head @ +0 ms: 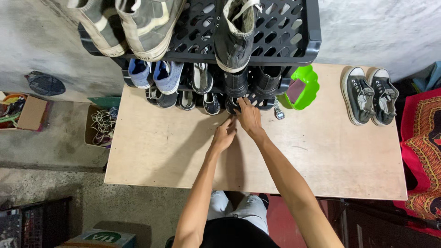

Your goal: The person takes a sneaker from a shoe rack, pulls the laces out of the eyelets to unlace it, then threads the laces back through the eyelets and ties them. They place the finished sneaker back on the shoe rack.

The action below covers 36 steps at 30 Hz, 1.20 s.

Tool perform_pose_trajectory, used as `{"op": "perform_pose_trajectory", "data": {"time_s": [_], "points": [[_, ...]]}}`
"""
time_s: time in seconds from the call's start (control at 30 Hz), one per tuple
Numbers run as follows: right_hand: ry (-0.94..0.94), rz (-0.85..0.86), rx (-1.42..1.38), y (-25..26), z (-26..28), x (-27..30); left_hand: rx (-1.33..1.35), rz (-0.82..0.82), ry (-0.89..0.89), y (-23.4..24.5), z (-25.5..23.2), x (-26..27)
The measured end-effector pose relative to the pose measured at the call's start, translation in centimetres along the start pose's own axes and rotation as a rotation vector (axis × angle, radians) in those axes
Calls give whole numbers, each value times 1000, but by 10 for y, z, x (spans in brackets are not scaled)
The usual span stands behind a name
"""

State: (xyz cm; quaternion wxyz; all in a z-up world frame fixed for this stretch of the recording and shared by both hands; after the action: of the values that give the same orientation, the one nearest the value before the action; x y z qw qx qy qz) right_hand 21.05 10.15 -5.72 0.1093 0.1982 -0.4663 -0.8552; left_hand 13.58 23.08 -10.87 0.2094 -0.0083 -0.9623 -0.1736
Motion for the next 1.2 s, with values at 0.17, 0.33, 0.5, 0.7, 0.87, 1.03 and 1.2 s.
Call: {"op": "perform_pose_trajectory", "data": {"time_s": [0.17, 0.33, 0.5, 0.7, 0.87, 1.03, 1.2], "points": [[-34, -32, 34, -2, 6, -14, 272, 13, -155, -5, 7, -21], [-94, 62, -9, 18, 21, 7, 134, -15, -23, -1, 16, -14], [-203, 66, -106, 56, 12, 52, 154, 55, -39, -20, -10, 10], [-403, 29, -39, 132, -47, 120, 95, 241, -136, -105, -80, 30], [-510, -129, 5, 207, -108, 184, 1, 407, -262, -193, -132, 45], [-610, -145, -1, 255, -178, 230, -108, 446, -379, -272, -168, 46], [-568, -148, -31, 273, -256, 248, -249, 389, -369, -351, -191, 17]]}}
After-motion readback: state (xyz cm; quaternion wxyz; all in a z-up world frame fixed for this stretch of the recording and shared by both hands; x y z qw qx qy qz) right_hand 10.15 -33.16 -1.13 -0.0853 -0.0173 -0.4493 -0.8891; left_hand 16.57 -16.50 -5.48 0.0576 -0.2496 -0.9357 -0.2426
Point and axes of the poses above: each hand's wrist, its own x-axis away from the middle knuckle, its own y-axis out of the back of the hand, z = x × y, the point moved 3 cm from there along -x, towards the middle knuckle, and after that the axes turned 9 degrees about y, right-handed, at the moved point
